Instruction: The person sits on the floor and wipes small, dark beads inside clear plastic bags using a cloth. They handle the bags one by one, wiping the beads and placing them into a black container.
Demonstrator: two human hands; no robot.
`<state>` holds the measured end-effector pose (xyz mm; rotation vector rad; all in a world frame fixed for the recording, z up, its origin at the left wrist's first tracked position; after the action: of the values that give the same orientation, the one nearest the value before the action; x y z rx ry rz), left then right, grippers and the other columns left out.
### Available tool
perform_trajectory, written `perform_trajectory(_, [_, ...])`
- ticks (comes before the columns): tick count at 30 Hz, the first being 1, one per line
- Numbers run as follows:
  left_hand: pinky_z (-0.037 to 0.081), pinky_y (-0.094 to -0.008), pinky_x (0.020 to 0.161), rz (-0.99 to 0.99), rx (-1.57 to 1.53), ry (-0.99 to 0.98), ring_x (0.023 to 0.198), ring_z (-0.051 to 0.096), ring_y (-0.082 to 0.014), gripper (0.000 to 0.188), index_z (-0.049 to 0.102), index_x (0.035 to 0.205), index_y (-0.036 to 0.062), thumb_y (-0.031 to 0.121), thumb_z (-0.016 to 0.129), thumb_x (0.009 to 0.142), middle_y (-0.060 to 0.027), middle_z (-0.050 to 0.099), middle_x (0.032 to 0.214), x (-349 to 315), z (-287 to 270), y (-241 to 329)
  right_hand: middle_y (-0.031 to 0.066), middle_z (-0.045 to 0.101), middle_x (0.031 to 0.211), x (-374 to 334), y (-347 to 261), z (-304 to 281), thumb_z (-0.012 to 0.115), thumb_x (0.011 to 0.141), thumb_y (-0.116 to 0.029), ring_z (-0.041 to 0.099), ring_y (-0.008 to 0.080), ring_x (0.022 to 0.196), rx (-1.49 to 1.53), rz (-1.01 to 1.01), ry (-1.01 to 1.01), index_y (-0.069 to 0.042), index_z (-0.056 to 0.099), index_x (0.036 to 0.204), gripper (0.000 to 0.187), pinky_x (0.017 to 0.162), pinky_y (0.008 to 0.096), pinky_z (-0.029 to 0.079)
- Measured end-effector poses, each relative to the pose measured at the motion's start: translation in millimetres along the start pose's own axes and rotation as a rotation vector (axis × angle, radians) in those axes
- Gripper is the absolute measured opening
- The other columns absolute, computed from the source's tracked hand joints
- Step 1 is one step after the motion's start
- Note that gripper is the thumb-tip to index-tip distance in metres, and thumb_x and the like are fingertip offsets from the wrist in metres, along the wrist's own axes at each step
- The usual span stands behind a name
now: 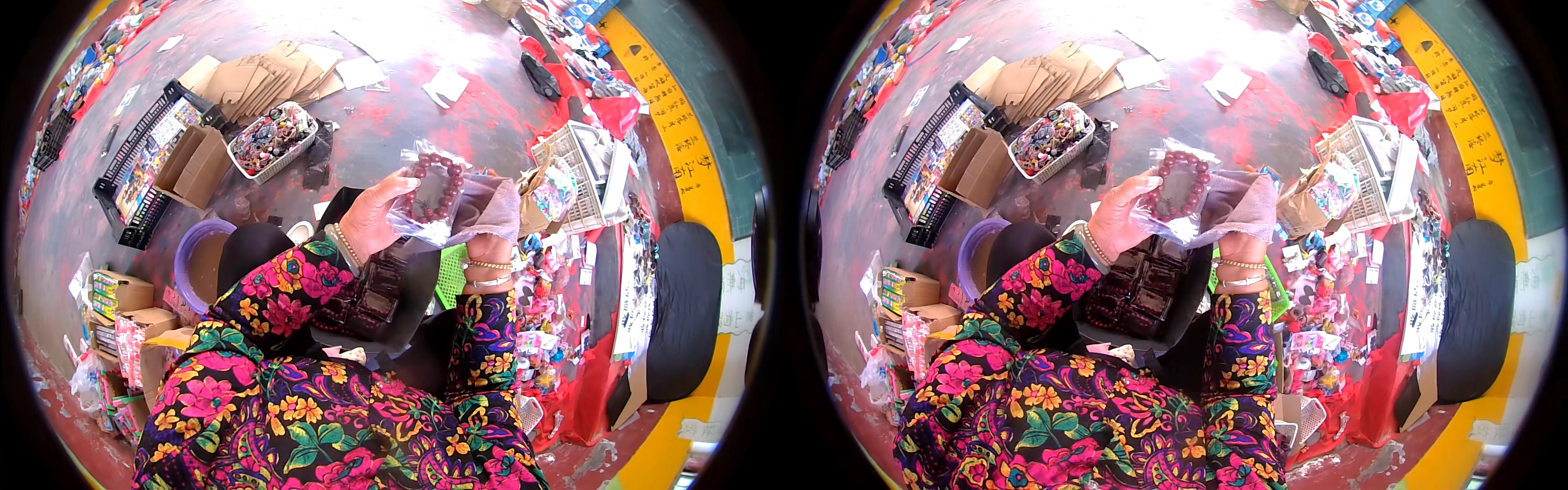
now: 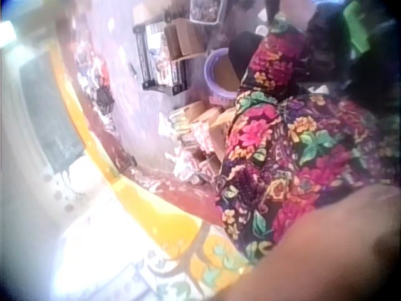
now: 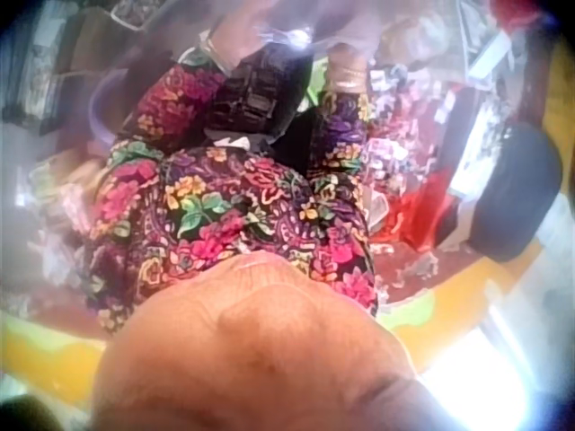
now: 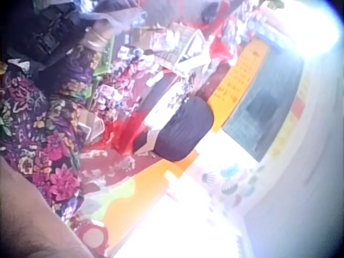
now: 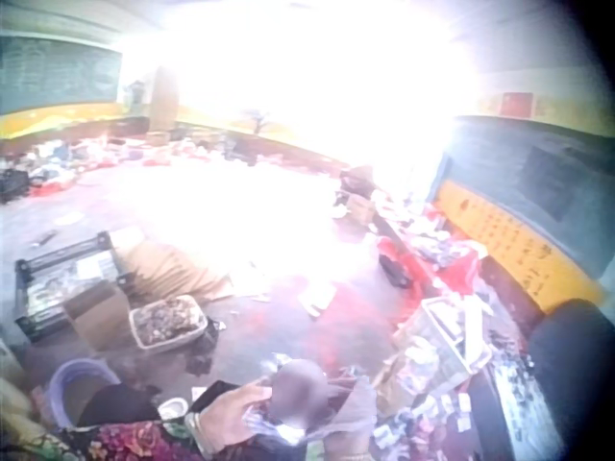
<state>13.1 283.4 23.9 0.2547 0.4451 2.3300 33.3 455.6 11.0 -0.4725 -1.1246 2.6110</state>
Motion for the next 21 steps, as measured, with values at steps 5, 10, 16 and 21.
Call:
perform_trajectory(5, [0.044,-0.0353,0.090,0.016,0.210,0.141,0.100,0.056,-0.0175,0.039,0.046,0.122,0.0063,0.012,0.056,0.085,-0.0062,0.056,0.112,2,-19,-12,0.0082,0.058,0.095,0,0,25,0.046,0.094,-0.026,0.058,0.0214,0.087,-0.540,-0.317,-0.163,-0.006,0.052,0.108,0.025,0.079,0.0334,0.049])
perform_trajectory(10, [0.045,-0.0321,0.083,-0.019,0.173,0.143,0.091,0.055,-0.0130,0.040,0.047,0.121,0.0096,0.011,0.059,0.083,-0.0014,0.057,0.105,3,-15,-12,0.0061,0.055,0.101,15,2,-7,0.045,0.095,-0.021,0.054,0.0176,0.093,-0.872,-0.644,-0.094,-0.006,0.052,0.106,0.021,0.085,0.0327,0.045])
perform_trajectory(16, [0.045,-0.0288,0.084,0.001,0.336,0.080,0.094,0.055,-0.0115,0.048,0.042,0.124,0.0043,0.009,0.062,0.081,-0.0030,0.057,0.105,1,-12,-2,0.0095,0.057,0.096,-24,-8,48,0.060,0.081,-0.013,0.055,0.0218,0.093,-0.850,-0.724,-0.210,0.000,0.055,0.109,0.031,0.085,0.0311,0.045])
perform_trajectory(21, [0.031,-0.0291,0.101,-0.070,0.355,0.133,0.118,0.041,-0.0124,0.052,0.039,0.134,0.0089,0.045,0.038,0.096,-0.0011,0.047,0.127,-3,-9,-17,0.0133,0.059,0.086,-43,15,81,0.061,0.082,-0.023,0.058,0.0271,0.081,-1.051,-0.928,-0.203,-0.001,0.055,0.104,0.033,0.074,0.0347,0.046])
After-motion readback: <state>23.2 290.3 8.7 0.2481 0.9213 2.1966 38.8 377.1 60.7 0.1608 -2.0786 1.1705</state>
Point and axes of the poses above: each hand's wrist, its own x-axis towards the middle knuckle, its own z-axis out of the palm, y = z × x, the point moved 5 cm from there along x, towards the middle knuckle
